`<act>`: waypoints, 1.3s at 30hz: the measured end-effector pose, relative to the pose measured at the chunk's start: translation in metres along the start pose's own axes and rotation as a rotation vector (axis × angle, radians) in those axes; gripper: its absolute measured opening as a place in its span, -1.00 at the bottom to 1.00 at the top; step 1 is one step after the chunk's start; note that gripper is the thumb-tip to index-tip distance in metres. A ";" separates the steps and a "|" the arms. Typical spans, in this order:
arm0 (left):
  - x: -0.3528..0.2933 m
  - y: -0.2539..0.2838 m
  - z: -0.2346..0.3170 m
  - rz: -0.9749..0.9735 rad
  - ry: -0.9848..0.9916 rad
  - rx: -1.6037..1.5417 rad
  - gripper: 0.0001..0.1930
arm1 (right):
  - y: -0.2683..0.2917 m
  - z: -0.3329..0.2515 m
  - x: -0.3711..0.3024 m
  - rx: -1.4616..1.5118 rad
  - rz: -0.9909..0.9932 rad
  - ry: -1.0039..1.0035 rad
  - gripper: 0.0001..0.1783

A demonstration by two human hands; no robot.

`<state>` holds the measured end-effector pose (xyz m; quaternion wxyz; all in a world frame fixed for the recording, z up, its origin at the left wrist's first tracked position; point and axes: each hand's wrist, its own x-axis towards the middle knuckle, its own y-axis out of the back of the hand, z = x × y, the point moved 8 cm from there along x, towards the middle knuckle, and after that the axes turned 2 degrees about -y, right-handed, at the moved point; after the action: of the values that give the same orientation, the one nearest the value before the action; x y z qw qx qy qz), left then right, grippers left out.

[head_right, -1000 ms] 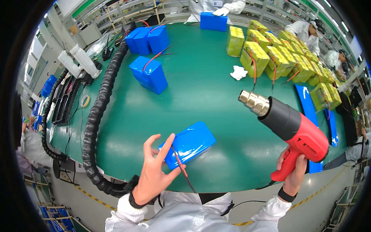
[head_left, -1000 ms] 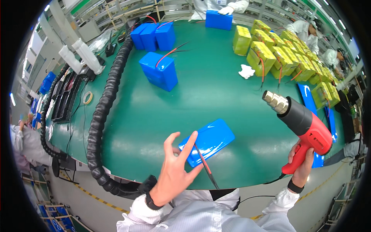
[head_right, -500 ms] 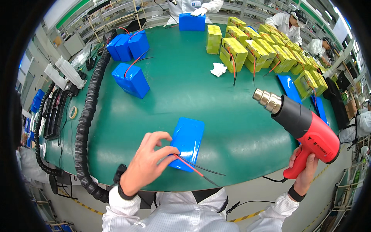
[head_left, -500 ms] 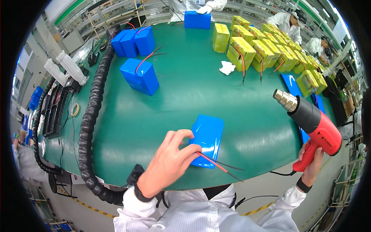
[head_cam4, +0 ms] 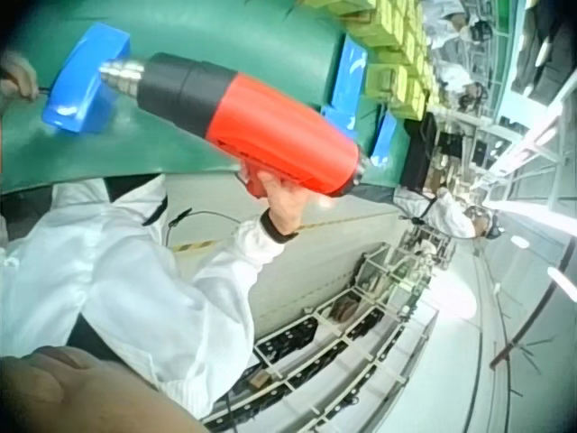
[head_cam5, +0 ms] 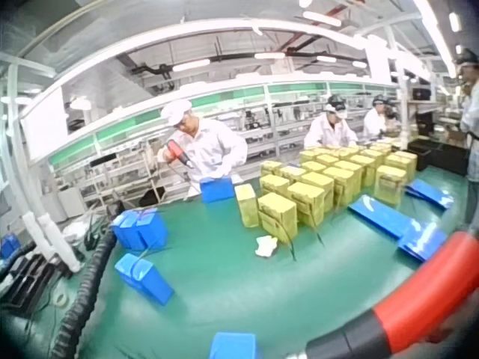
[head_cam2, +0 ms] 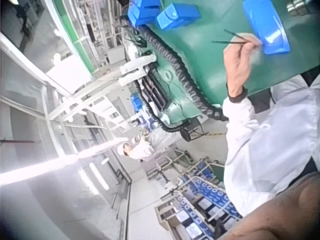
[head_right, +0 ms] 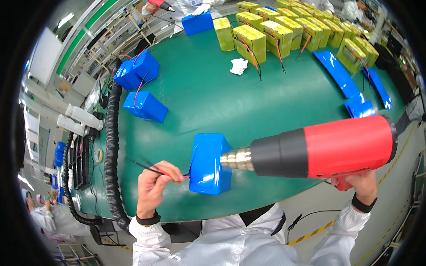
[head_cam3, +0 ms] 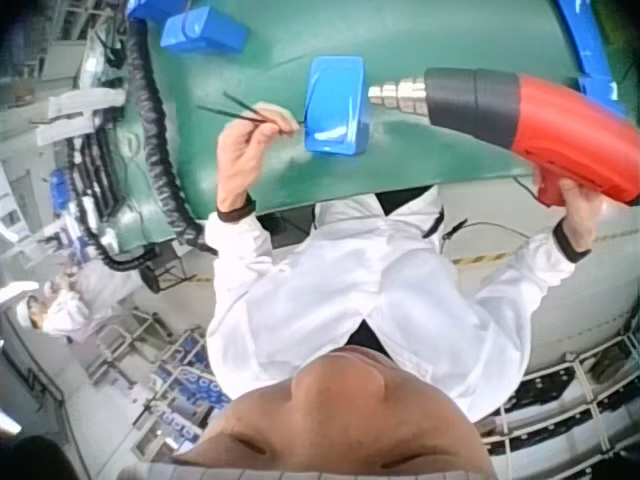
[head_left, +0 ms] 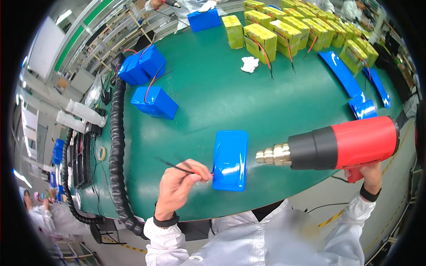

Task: The worker is applying heat to blue shrink-wrapped battery packs using a heat gun and organizing them on an assembly line.

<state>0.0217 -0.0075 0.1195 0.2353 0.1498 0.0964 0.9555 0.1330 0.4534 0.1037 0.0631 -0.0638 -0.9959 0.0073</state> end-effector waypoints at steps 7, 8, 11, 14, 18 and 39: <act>0.000 0.008 0.016 0.054 -0.010 0.049 -0.81 | -0.013 -0.004 0.007 -0.353 0.016 -0.324 -0.61; -0.001 0.011 0.016 0.087 0.002 0.067 -0.80 | -0.011 0.002 0.011 -0.336 0.027 -0.335 -0.61; 0.000 0.011 0.025 0.089 0.005 0.110 -0.77 | -0.046 -0.033 0.013 -0.560 -0.361 0.272 -0.60; 0.005 0.009 0.026 0.075 0.006 0.154 -0.75 | -0.045 -0.026 0.021 -0.367 -0.340 0.249 -0.60; 0.000 0.018 0.027 0.072 0.002 0.184 -0.72 | -0.047 -0.022 0.024 -0.266 -0.353 0.248 -0.60; 0.004 0.016 0.023 -0.050 -0.026 0.131 -0.63 | -0.055 -0.039 0.025 -0.266 -0.378 0.390 -0.61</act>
<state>0.0198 -0.0167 0.1462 0.2499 0.1747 0.1593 0.9390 0.1068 0.4027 0.1467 0.2444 0.1146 -0.9515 -0.1477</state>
